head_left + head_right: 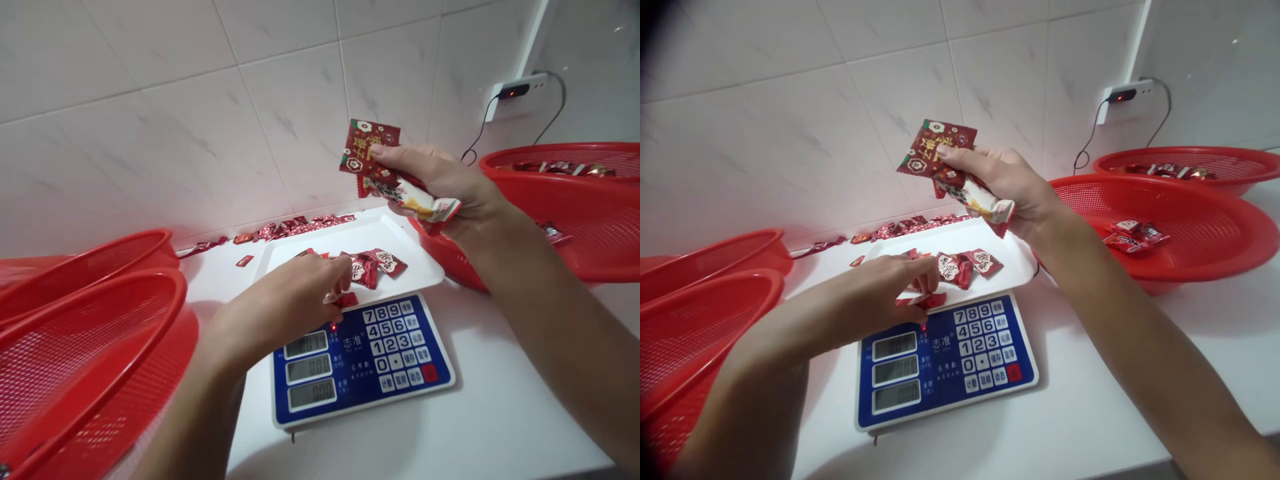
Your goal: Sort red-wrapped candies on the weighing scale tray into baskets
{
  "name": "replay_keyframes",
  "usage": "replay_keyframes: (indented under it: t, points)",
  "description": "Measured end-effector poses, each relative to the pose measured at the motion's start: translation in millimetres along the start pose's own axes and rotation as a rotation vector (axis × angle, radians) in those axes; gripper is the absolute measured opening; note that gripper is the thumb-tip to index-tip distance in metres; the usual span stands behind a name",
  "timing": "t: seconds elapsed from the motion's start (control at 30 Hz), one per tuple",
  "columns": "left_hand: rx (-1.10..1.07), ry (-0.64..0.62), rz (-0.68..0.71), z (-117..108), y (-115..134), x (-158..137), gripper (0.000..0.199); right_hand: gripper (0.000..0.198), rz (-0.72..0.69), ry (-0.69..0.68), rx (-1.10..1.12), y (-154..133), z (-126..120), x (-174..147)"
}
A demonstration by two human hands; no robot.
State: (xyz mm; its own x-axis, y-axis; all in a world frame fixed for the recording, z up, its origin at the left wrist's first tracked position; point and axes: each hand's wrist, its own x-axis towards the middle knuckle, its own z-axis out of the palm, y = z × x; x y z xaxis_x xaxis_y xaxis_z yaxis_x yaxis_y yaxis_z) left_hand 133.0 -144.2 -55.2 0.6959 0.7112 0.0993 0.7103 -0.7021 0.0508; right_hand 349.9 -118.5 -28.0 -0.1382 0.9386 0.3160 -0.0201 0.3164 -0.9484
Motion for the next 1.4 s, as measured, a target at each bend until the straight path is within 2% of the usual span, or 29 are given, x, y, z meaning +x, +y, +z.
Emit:
replay_keyframes:
  t: [0.07, 0.13, 0.2, 0.33, 0.4, 0.47, 0.57, 0.77, 0.9, 1.03, 1.4]
  points:
    - [-0.069, 0.0, 0.01, -3, 4, 2, 0.016, 0.022, -0.022, 0.019, 0.067, -1, 3, -2]
    - [-0.181, 0.057, 0.026, -11, 8, 3, 0.014, 0.021, -0.013, 0.015, 0.115, -2, 7, -3]
    - [-0.375, 0.241, 0.035, -20, 12, 2, 0.015, 0.02, 0.013, -0.019, 0.132, -2, 9, -6]
    - [-0.81, 0.754, 0.073, -30, 21, 2, 0.021, 0.02, -0.011, -0.126, 0.114, -3, 14, -11]
    - [-0.872, 0.891, 0.1, -29, 24, 3, 0.021, 0.017, -0.061, -0.14, 0.1, -4, 18, -15]
    - [-0.858, 0.953, 0.088, -27, 23, 5, 0.02, 0.014, -0.133, -0.137, 0.075, -5, 22, -18]
    - [-0.816, 0.969, 0.055, -26, 20, 7, 0.015, 0.013, -0.206, -0.139, 0.027, -8, 27, -23]
    - [-0.794, 0.96, 0.089, -30, 18, 4, 0.016, 0.016, -0.123, -0.157, 0.057, -9, 32, -28]
    - [-0.792, 0.962, 0.073, -30, 19, 4, 0.017, 0.013, -0.116, -0.168, 0.068, -10, 32, -29]
    - [-0.751, 1.019, 0.069, -28, 19, 7, 0.019, 0.032, -0.137, -0.183, 0.039, -13, 31, -31]
    - [-0.81, 0.984, 0.104, -24, 26, 7, 0.023, 0.027, -0.181, -0.284, 0.097, -16, 28, -37]
